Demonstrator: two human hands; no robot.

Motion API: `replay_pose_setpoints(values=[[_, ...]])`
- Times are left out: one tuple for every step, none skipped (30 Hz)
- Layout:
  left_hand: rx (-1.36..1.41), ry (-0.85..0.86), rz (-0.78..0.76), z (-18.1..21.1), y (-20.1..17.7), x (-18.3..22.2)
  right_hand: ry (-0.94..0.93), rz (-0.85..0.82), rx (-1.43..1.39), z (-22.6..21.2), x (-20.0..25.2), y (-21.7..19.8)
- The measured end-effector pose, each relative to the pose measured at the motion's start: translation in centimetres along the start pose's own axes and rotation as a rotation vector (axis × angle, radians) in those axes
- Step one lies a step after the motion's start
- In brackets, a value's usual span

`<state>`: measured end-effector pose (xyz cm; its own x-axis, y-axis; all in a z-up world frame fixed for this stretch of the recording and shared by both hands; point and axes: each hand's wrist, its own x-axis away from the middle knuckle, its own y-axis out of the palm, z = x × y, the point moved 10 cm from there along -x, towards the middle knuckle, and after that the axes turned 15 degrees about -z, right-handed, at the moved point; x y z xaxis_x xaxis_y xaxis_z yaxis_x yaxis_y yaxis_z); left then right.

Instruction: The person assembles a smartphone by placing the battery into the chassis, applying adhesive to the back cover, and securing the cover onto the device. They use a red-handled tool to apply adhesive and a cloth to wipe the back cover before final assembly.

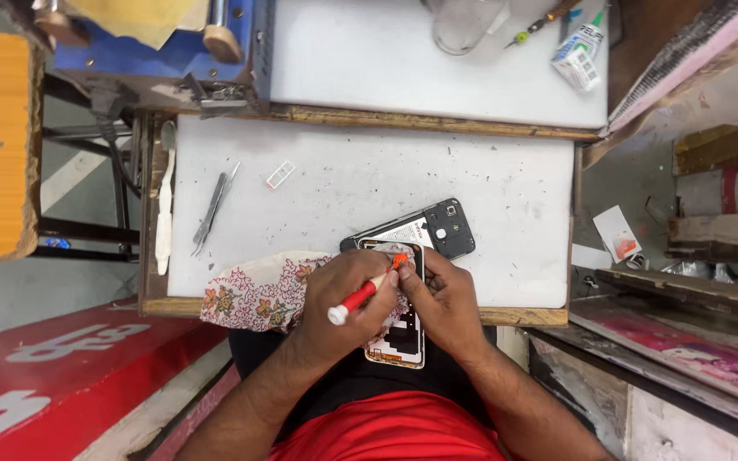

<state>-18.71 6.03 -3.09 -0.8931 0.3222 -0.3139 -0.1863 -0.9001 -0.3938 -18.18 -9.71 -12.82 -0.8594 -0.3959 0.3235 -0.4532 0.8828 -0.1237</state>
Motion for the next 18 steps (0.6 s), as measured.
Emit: replay_pose_setpoints(values=[[-0.026,0.001,0.007,0.0,-0.1,0.1,-0.033,-0.002,0.005,-0.3,0.0,0.1],[-0.003,0.032,-0.004,0.1,0.0,0.1,-0.067,0.005,0.009,-0.6,0.0,0.1],[0.020,0.063,-0.016,0.2,0.1,0.0,-0.101,0.011,0.014,-1.0,0.0,0.0],[0.045,0.096,-0.029,0.3,0.2,0.1,-0.123,0.005,-0.008,-1.0,0.1,0.0],[0.105,0.062,-0.028,-0.3,0.2,0.1,-0.144,-0.001,-0.029,-1.1,0.1,0.0],[0.161,0.026,-0.023,-0.9,0.1,0.2,-0.168,-0.014,-0.052,-1.2,0.1,0.1],[0.217,-0.010,-0.018,-1.4,0.1,0.3,-0.164,-0.009,-0.043,-1.2,0.1,0.1],[0.220,-0.006,-0.014,-1.4,0.0,0.4,-0.160,0.003,-0.036,-1.1,0.1,0.1],[0.223,-0.001,-0.011,-1.4,0.0,0.5,-0.156,0.016,-0.029,-1.0,0.0,-0.1],[0.230,-0.001,-0.012,-1.4,0.1,0.6,-0.158,0.008,-0.053,-0.8,0.1,-0.1],[0.235,0.040,-0.014,-1.1,0.2,0.7,-0.160,0.000,-0.078,-0.7,0.1,-0.1],[0.236,0.081,-0.011,-0.8,0.1,0.8,-0.165,-0.014,-0.100,-0.6,0.0,0.0],[0.237,0.121,-0.007,-0.5,0.1,1.0,-0.156,-0.009,-0.093,-0.6,0.1,0.0],[0.228,0.096,0.004,-0.8,0.1,1.0,-0.150,-0.005,-0.083,-0.6,0.0,0.0],[0.218,0.070,0.015,-1.1,0.1,1.0,-0.144,0.000,-0.074,-0.7,0.0,0.0],[0.210,0.043,0.027,-1.4,0.0,1.0,-0.130,0.005,-0.058,-0.7,0.0,0.0],[0.187,0.037,0.029,-1.4,0.1,0.9,-0.116,0.011,-0.043,-0.7,0.0,0.0],[0.165,0.031,0.031,-1.5,0.2,0.8,-0.103,0.016,-0.027,-0.7,0.1,0.0]])
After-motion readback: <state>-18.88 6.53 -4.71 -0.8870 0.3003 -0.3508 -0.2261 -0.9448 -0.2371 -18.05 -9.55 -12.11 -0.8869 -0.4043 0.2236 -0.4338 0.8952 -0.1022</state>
